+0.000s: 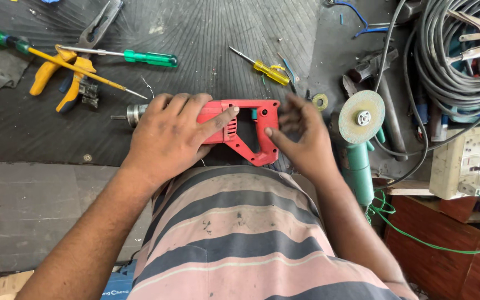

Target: The person picks up a red electric drill on a cluttered workbench, removes its handle cover and internal parts by hand, and uses a screwdriver to work on the exposed wiring. They then pick up a green angle grinder, plug it in, and grind a small blue plastic component against the spinning disc before setting the grinder down and reassembling the drill housing.

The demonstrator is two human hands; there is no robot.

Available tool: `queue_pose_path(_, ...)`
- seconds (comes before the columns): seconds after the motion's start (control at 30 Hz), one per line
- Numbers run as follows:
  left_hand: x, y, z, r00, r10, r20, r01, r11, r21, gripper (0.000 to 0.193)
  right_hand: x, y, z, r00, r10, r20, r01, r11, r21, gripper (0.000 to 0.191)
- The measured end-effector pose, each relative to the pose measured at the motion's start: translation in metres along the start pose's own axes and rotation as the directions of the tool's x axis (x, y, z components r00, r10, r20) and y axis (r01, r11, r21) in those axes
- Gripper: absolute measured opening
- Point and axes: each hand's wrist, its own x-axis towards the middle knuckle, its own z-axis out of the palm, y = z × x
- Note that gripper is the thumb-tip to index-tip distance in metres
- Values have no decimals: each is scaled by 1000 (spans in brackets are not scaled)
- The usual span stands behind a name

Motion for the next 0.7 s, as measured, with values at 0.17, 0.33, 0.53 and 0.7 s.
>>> queue_pose_path(0.17,6,1,-6,998,-25,60,24,999,21,88,3,11,2,956,263,131,-260,965,-37,46)
queue_pose_path(0.33,19,16,5,991,-112,72,112,994,-2,96,5,21,3,962,242,125,-241,970,-21,39)
queue_pose_path(0.53,54,0,20,925,-245,291,331,895,-298,44,0,26,5,960,172,223,-230,936,265,47)
queue_pose_path(0.7,67,-2,7,832,-206,516,477,740,-474,37,-11,16,9,903,78,423,-377,617,691,50)
